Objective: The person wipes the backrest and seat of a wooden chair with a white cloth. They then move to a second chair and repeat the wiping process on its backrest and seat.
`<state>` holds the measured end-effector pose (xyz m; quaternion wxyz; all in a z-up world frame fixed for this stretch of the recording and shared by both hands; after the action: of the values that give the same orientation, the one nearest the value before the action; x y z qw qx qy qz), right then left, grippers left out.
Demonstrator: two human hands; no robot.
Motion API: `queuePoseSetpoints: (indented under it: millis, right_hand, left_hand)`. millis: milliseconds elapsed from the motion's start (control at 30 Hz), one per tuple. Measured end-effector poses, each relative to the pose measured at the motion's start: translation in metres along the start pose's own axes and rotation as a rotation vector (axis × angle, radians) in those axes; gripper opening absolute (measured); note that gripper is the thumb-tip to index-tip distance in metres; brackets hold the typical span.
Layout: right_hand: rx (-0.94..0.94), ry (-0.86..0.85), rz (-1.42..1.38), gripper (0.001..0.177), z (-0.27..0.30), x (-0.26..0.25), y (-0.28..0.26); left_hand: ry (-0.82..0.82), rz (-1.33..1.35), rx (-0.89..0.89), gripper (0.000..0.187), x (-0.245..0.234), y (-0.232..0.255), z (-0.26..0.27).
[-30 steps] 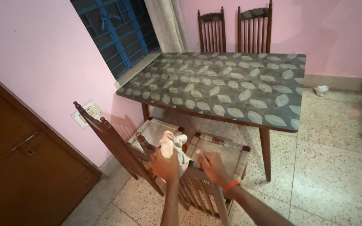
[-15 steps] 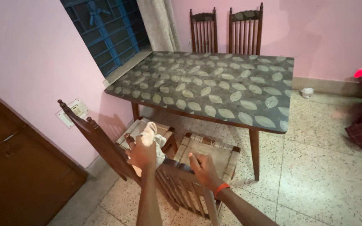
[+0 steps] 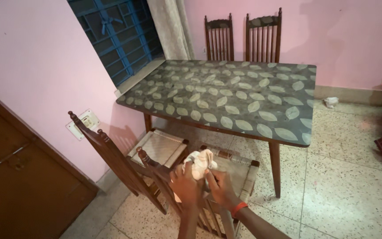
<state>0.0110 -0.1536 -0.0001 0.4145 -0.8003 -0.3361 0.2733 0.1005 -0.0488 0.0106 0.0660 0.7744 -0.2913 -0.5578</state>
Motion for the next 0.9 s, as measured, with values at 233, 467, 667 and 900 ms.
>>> queuePoseSetpoints:
  millis: [233,467,667,900]
  right_hand:
    - [-0.07,0.016,0.046,0.051,-0.001,0.002,0.011]
    - [-0.086,0.057,0.023,0.049,0.0,0.003,0.014]
    - [-0.063,0.051,-0.016,0.05,0.0,0.005,0.028]
    - [0.027,0.013,-0.092,0.052,0.003,0.005,0.026]
  left_hand:
    - [0.077,-0.071,-0.185,0.069,-0.011,-0.029,-0.062]
    - [0.079,0.051,-0.202,0.063,-0.008,-0.036,-0.049]
    - [0.128,0.109,-0.225,0.069,0.004,-0.042,-0.022]
    - [0.126,0.037,-0.351,0.07,-0.011,-0.057,-0.086]
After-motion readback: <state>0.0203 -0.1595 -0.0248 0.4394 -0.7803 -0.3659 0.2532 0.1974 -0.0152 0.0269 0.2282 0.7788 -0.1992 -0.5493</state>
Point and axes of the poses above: each hand's wrist, its own z-axis away from the middle knuckle, its own x-axis out of the palm, y = z × x, the point moved 3 cm from there along -z, towards the middle knuckle, and after that the axes turned 7 degrees about -x, right-handed, at the moved point
